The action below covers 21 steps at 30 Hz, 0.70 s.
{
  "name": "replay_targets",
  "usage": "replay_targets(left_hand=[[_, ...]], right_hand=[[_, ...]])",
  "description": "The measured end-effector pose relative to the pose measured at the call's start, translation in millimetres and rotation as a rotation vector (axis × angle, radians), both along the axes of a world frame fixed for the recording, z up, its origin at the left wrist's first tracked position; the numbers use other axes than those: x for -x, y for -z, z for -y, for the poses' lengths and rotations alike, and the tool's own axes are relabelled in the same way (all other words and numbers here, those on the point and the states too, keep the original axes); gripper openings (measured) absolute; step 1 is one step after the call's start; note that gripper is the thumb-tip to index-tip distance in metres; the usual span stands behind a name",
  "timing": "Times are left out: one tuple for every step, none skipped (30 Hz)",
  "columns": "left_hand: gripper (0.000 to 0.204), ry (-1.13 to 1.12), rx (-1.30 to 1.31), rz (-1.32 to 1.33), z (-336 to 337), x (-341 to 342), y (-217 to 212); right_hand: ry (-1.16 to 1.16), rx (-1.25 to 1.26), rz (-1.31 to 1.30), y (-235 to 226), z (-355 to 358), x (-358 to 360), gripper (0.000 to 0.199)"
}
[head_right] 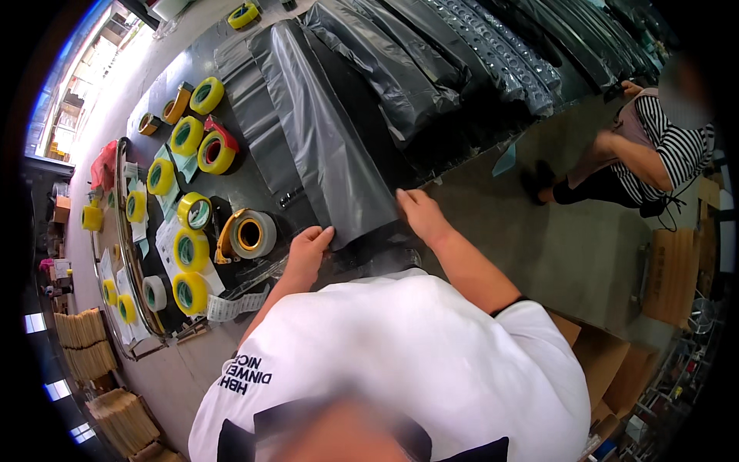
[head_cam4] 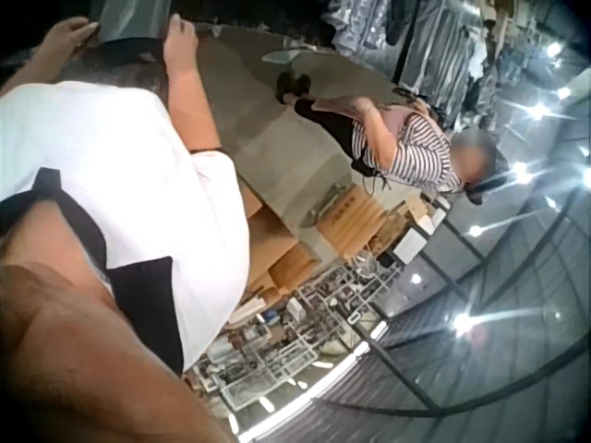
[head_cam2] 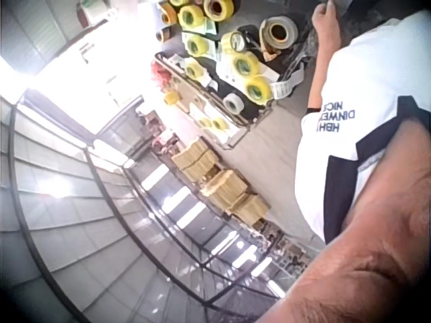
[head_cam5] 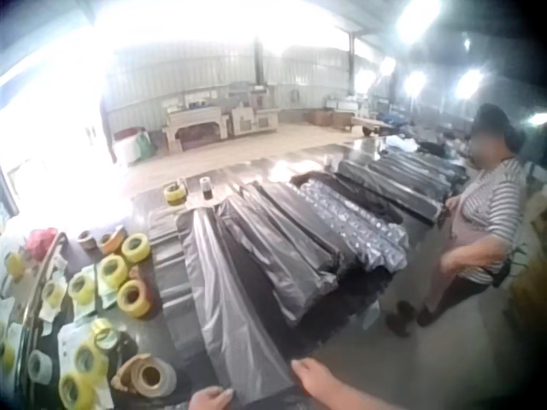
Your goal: The person places foam rollers into gray plastic bags, folds the bags, and applies labels to the packaged items.
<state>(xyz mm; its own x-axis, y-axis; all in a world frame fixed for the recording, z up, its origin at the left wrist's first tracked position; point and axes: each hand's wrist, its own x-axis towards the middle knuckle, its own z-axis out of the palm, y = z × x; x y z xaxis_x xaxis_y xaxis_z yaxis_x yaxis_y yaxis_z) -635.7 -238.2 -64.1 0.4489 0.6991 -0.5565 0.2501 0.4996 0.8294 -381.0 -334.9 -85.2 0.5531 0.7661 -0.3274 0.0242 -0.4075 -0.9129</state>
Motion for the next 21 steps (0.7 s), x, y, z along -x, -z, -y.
replay_targets(left_hand=[[0.025, 0.023, -0.049, 0.013, -2.9, 1.4, 1.9], [0.025, -0.044, -0.006, 0.007, -2.2, 3.2, 3.4], [0.025, -0.112, 0.036, 0.000, -0.8, 5.1, 4.3], [0.025, -0.185, 0.082, -0.007, 1.9, 8.4, 3.2], [0.022, -0.210, 0.128, -0.001, -0.2, 13.4, 5.6], [0.022, -0.229, 0.117, -0.090, -1.7, 16.2, 5.3], [0.020, -0.185, 0.107, -0.109, -6.5, 25.3, 19.0], [0.020, -0.143, 0.099, -0.126, -9.3, 29.0, 25.9], [0.019, -0.183, 0.127, -0.089, -5.1, 31.1, 33.2], [0.019, -0.219, 0.150, -0.047, -2.8, 26.5, 29.9], [0.019, -0.267, 0.169, -0.008, 0.0, 23.2, 23.3], [0.018, -0.260, 0.199, 0.019, 3.1, 20.8, 14.8], [0.018, -0.250, 0.232, 0.040, 8.0, 20.3, 2.1], [0.018, -0.235, 0.263, 0.062, 12.6, 22.1, -3.6], [0.018, -0.164, 0.240, 0.052, 17.7, 27.2, 0.8], [0.018, -0.089, 0.214, 0.041, 22.0, 32.6, 8.1], [0.019, -0.008, 0.189, 0.030, 24.9, 36.4, 10.1], [0.019, 0.005, 0.208, 0.031, 28.5, 39.1, 11.3], [0.020, 0.013, 0.223, 0.031, 32.1, 39.7, 10.2], [0.020, 0.022, 0.237, 0.034, 34.6, 38.0, 6.1], [0.019, -0.009, 0.241, 0.036, 37.5, 36.5, 0.1]], right_hand=[[-0.080, 0.095, -0.233, 3.3, -7.0, -1.4, 0.026], [-0.133, 0.074, -0.200, 5.5, -6.2, 0.4, 0.026], [-0.186, 0.053, -0.168, 6.7, -3.8, 2.8, 0.026], [-0.245, 0.035, -0.136, 1.7, -1.4, 5.2, 0.026], [-0.197, 0.045, -0.146, -5.9, 0.8, 2.5, 0.024], [-0.091, -0.066, -0.311, 21.1, 3.4, -8.6, 0.021], [-0.005, -0.031, -0.327, 21.8, 6.8, -18.5, 0.020], [0.080, 0.006, -0.340, 22.5, 10.5, -28.9, 0.019], [0.089, 0.036, -0.262, 32.0, 18.7, -41.3, 0.020], [0.102, 0.060, -0.180, 41.1, 24.7, -51.4, 0.020], [0.083, 0.067, -0.077, 30.0, 25.5, -50.2, 0.011], [-0.013, -0.124, 0.184, 19.0, 22.8, -47.3, 0.007], [-0.107, -0.316, 0.436, -3.5, 17.0, -34.2, 0.006], [-0.196, -0.514, 0.685, -26.3, 10.3, -20.4, 0.009], [-0.334, -0.608, 0.780, -52.3, 1.0, -6.9, 0.017], [-0.468, -0.705, 0.874, -67.6, -7.8, 7.9, 0.024], [-0.587, -0.770, 0.840, -66.0, -16.5, 22.3, 0.026], [-0.706, -0.834, 0.802, -62.6, -23.8, 35.2, 0.028], [-0.794, -0.797, 0.733, -53.7, -27.7, 47.5, 0.028], [-0.881, -0.760, 0.667, -41.8, -31.6, 59.6, 0.028], [-0.968, -0.721, 0.601, -32.3, -34.4, 69.3, 0.028]])
